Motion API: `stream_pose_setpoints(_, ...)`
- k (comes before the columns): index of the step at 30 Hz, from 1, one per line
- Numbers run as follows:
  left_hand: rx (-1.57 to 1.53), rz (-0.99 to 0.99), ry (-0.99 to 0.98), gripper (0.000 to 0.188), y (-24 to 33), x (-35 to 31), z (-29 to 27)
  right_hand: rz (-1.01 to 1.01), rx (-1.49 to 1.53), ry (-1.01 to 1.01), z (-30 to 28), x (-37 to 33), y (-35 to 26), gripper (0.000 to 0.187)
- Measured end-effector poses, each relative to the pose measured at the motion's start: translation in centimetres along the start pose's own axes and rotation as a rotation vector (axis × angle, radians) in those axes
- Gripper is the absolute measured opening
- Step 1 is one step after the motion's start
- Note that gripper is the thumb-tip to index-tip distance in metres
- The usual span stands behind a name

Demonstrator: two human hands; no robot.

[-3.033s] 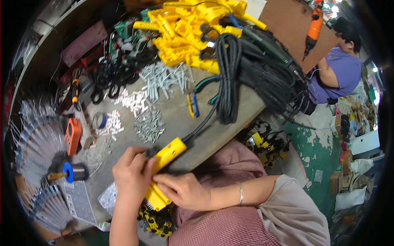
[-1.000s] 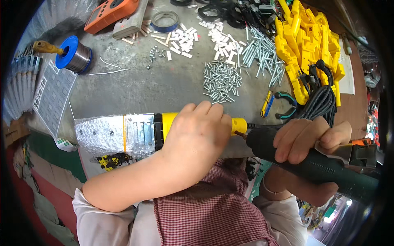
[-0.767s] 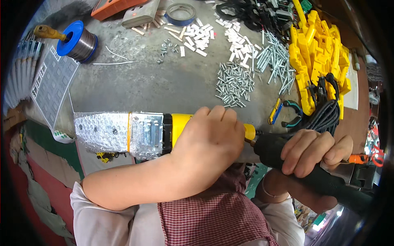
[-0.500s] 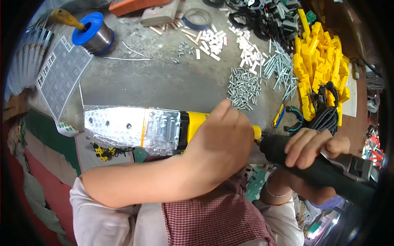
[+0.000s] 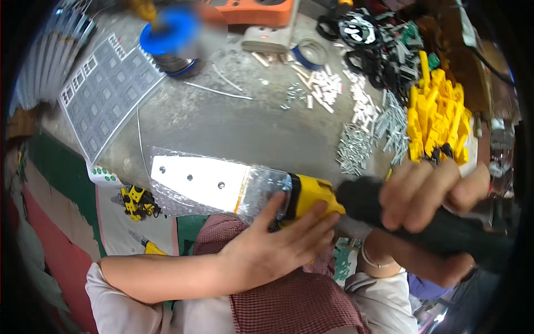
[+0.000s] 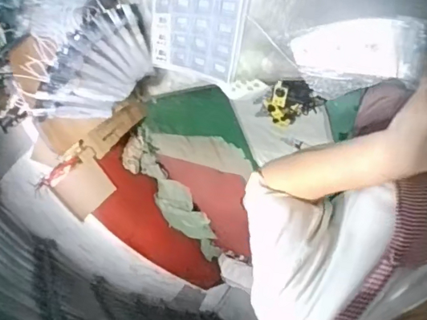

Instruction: Assembling a handheld electronic device by soldering wires to a circuit board and securing the plastic casing with screws.

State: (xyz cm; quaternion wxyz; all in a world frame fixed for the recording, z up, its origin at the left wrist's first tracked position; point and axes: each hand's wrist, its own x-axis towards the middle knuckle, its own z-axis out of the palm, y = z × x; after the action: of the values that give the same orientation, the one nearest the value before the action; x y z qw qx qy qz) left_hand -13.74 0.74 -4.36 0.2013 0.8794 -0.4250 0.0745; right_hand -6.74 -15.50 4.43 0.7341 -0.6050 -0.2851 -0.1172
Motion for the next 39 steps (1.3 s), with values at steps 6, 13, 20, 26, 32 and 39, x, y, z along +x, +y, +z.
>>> stream_pose_setpoints(6, -0.125, 0.071, 0.165, 0.030, -0.2, -0.3, 1.1, 0.096, -0.051, -0.083, -0.4, 0.5, 0.4, 0.059)
stream_pose_setpoints(13, -0.152, 0.058, 0.181, 0.030, -0.1, -0.2, 1.6, 0.128, -0.035, -0.061, -0.2, 0.0, 0.7, 0.063)
stream_pose_setpoints(20, 0.024, 0.009, 0.175, 0.043, -1.7, 2.4, 1.4, -0.013, -0.103, 0.120, 1.4, -2.5, -4.0, 0.056)
stream_pose_setpoints(26, -0.080, 0.211, 0.290, 0.033, -3.7, 2.0, 0.9, -0.043, -0.160, -0.189, 1.4, -4.6, -6.3, 0.057)
stream_pose_setpoints(32, -0.113, 0.192, 0.260, 0.033, -3.5, 2.1, 1.6, 0.008, -0.075, -0.421, -0.3, -4.2, -4.6, 0.041)
stream_pose_setpoints(39, -0.101, 0.144, 0.529, 0.013, -3.3, 2.5, 3.0, 0.080, 0.096, -0.639, -1.5, -3.6, -3.5, 0.020)
